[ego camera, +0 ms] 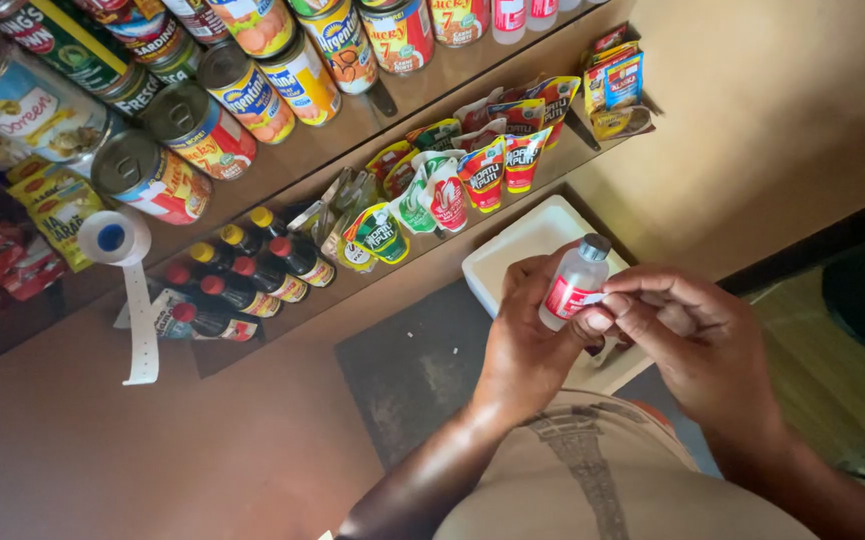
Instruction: The recorder organizes small bottles and containers on grocery shelves.
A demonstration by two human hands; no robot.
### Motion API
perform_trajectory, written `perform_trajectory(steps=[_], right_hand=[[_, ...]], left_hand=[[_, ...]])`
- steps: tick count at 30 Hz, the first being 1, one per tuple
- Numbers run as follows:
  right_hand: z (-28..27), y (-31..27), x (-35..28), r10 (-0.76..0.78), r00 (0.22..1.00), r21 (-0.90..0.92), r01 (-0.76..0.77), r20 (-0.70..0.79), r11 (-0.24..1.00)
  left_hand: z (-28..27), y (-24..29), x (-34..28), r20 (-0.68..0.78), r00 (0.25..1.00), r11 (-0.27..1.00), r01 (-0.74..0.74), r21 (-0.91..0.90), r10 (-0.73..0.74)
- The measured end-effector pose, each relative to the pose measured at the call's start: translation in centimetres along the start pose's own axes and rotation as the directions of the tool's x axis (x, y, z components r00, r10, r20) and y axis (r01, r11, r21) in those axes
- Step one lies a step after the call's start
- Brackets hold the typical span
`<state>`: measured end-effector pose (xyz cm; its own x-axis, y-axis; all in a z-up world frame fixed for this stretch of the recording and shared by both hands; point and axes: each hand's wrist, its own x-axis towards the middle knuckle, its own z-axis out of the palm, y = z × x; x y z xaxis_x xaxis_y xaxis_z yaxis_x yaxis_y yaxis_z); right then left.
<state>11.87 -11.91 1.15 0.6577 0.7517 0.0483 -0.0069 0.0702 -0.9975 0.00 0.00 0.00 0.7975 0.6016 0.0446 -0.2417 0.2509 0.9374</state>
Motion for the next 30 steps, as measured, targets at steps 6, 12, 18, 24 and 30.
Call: perform_trajectory(steps=[6,12,18,24,30], right_hand=[[0.0,-0.6,0.2,0.031,0.996,-0.002,-0.032,-0.084,0.999],[-0.5,-0.9,-0.1,-0.010,0.996,-0.062,0.005,-0.087,0.998],[0.1,-2.0,-0.5,-0.076,0.994,-0.131,0.066,-0.075,0.989],[0.0,-2.6,-0.8,-0.102,0.990,-0.241,0.076,-0.097,0.968],[0.1,-2.6,-0.8,-0.158,0.986,-0.205,0.143,-0.060,0.968]], left_hand=[[0.1,0.4,-0.8,0.127,0.991,0.999,-0.033,-0.028,0.036],[0.7,-0.1,-0.4,0.157,0.988,0.989,0.024,-0.143,-0.001],[1.2,0.3,-0.6,0.102,0.995,0.999,-0.020,-0.025,0.022],[1.5,1.1,-0.9,0.046,0.993,0.977,-0.117,0.176,0.111],[1.6,1.3,-1.3,0.003,0.995,0.951,-0.098,0.293,0.102]])
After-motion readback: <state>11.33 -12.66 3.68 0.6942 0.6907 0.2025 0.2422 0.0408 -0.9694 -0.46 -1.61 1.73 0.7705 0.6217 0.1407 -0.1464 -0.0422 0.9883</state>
